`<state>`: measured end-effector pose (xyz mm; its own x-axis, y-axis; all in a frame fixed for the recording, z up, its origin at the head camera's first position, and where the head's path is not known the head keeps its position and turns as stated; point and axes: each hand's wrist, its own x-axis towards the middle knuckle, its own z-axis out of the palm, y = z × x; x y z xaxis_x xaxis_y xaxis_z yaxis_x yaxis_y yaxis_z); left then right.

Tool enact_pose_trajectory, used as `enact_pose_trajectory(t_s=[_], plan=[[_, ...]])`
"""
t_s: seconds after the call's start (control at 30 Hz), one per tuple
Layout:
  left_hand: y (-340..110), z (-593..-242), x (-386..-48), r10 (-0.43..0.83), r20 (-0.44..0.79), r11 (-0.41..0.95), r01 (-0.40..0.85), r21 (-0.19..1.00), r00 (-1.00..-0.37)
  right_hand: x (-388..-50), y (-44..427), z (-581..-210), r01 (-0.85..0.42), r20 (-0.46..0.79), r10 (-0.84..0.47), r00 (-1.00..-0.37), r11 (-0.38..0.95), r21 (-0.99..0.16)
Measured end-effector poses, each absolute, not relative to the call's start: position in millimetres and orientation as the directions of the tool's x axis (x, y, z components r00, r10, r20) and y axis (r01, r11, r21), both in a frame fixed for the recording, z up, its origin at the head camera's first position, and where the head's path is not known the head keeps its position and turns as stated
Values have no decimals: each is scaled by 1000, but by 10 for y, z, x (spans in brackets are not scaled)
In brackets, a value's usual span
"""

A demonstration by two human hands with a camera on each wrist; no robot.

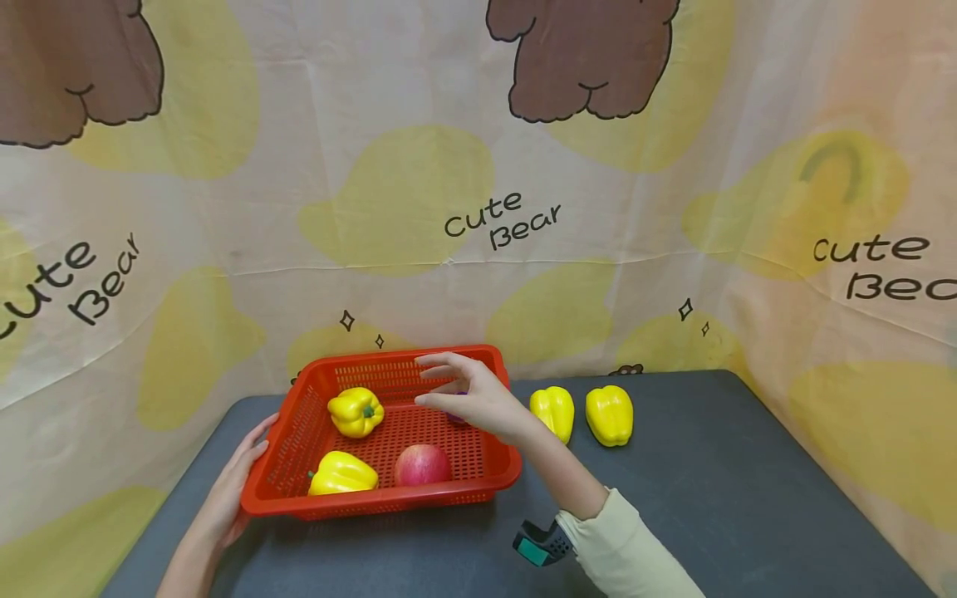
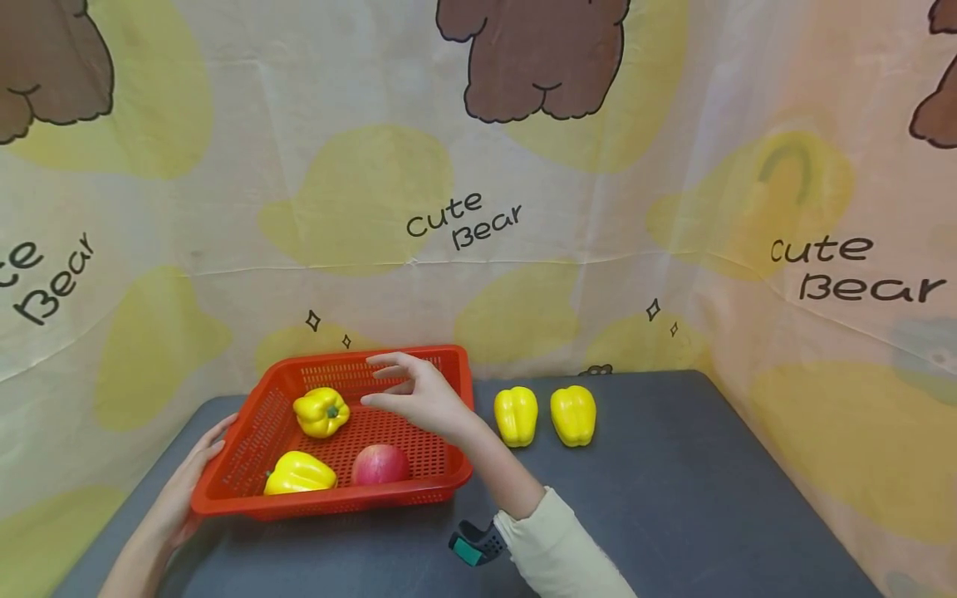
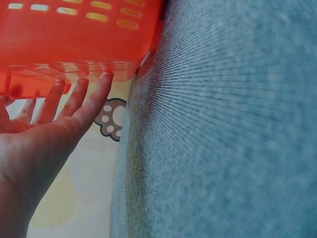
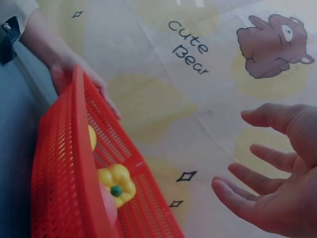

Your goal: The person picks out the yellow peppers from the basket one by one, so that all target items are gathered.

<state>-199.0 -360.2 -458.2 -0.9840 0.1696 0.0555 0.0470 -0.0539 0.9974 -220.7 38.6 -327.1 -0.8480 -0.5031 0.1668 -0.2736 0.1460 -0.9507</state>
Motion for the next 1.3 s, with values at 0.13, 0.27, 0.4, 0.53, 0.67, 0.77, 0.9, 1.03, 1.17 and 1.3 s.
enact_pose_trajectory(t_s=[0.13, 0.27, 0.4, 0.53, 0.67, 0.77, 0.9, 1.03, 1.17, 1.3], plan=[[-3599, -4591, -1988, 176, 68, -59, 58, 997, -982, -2229, 314, -3303, -251, 149, -503, -851, 141, -958], [-3602, -4589, -1986, 171, 57, -57, 48, 997, -984, -2247, 243, -3344, -241, 133, -498, -857, 158, -958], [-3604, -4583, -1986, 165, 43, -49, 35, 998, -985, -2260, 172, -3392, -240, 121, -495, -860, 184, -953], [-3604, -4579, -1989, 167, 43, -53, 34, 998, -985, -2274, 108, -3436, -236, 109, -493, -863, 204, -950], [-3603, -4582, -1991, 175, 57, -64, 46, 997, -983, -2296, 49, -3470, -232, 99, -487, -868, 220, -948], [-3604, -4584, -1994, 175, 60, -62, 50, 997, -983, -2307, 7, -3476, -231, 95, -484, -870, 230, -945], [-3606, -4586, -1996, 177, 64, -60, 54, 997, -982, -2311, -46, -3472, -231, 92, -486, -869, 236, -944], [-3608, -4589, -1995, 189, 72, -71, 60, 996, -979, -2319, -106, -3482, -223, 84, -485, -870, 236, -946], [-3609, -4587, -1996, 186, 67, -67, 55, 996, -980, -2331, -173, -3501, -221, 78, -484, -871, 244, -944], [-3607, -4586, -1996, 177, 57, -54, 48, 997, -983, -2346, -238, -3519, -222, 69, -480, -874, 270, -937]])
